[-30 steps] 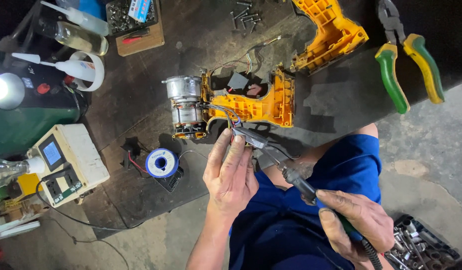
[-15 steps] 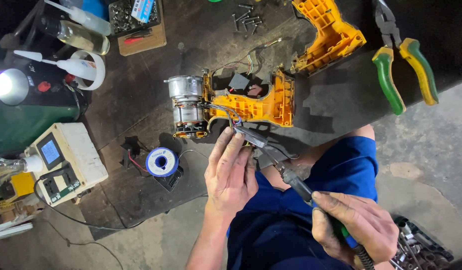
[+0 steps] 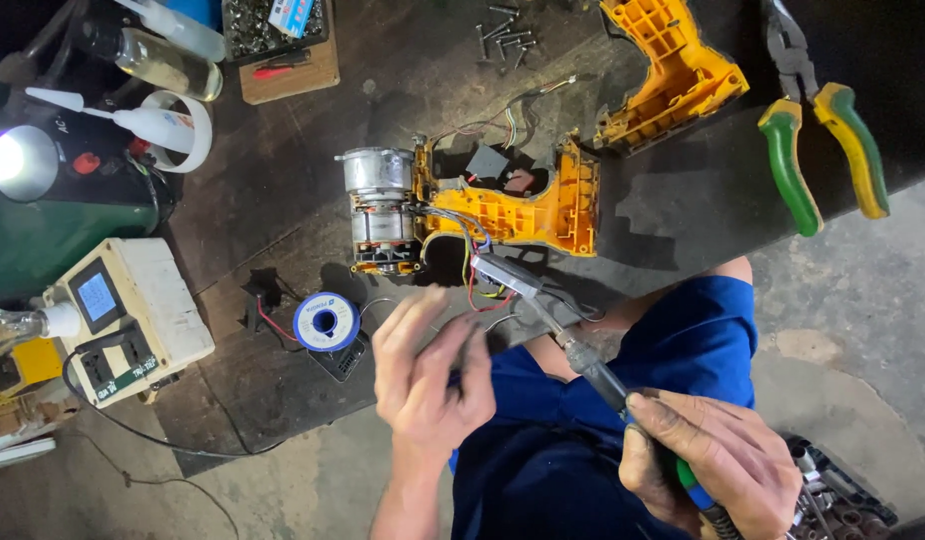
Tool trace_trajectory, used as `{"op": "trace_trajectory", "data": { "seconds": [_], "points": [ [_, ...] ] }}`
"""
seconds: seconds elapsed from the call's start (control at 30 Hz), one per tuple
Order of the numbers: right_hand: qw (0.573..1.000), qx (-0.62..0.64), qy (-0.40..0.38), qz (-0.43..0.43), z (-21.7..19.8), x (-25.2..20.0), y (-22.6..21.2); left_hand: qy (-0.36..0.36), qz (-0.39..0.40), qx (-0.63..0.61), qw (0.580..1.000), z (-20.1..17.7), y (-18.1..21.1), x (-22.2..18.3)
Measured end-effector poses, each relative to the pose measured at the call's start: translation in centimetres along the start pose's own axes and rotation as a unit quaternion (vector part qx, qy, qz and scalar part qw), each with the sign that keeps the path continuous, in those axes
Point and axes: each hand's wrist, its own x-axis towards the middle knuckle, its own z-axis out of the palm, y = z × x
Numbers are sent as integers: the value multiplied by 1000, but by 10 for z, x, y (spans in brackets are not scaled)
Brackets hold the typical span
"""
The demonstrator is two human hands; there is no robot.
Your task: Repairing a disassembled power drill by stripping wires and soldering them to internal components on a workbench.
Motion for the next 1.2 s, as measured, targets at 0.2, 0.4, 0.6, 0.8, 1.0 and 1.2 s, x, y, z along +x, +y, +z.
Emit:
{"op": "trace_trajectory", "data": {
  "seconds": [0.2, 0.4, 0.6, 0.8, 1.0, 1.2],
  "points": [
    [1000, -13, 5, 23, 2, 4, -3, -89, -74, 21, 993, -2, 10, -18],
    [999, -23, -13, 34, -1, 0, -2, -144, -50, -26, 988, -9, 4, -35],
    [999, 42, -4, -12, 1, 10, -9, -82, 13, -53, 995, -7, -4, -45],
    [1000, 0, -17, -22, -1, -2, 9, -95, -4, -10, 995, -7, -5, -49],
    [999, 41, -9, -21, -2, 7, -7, -61, 11, 17, 998, -1, 0, -51],
    [992, 20, 58, -112, 13, -1, 26, -58, 21, 37, 997, 3, 3, -51]
  ]
}}
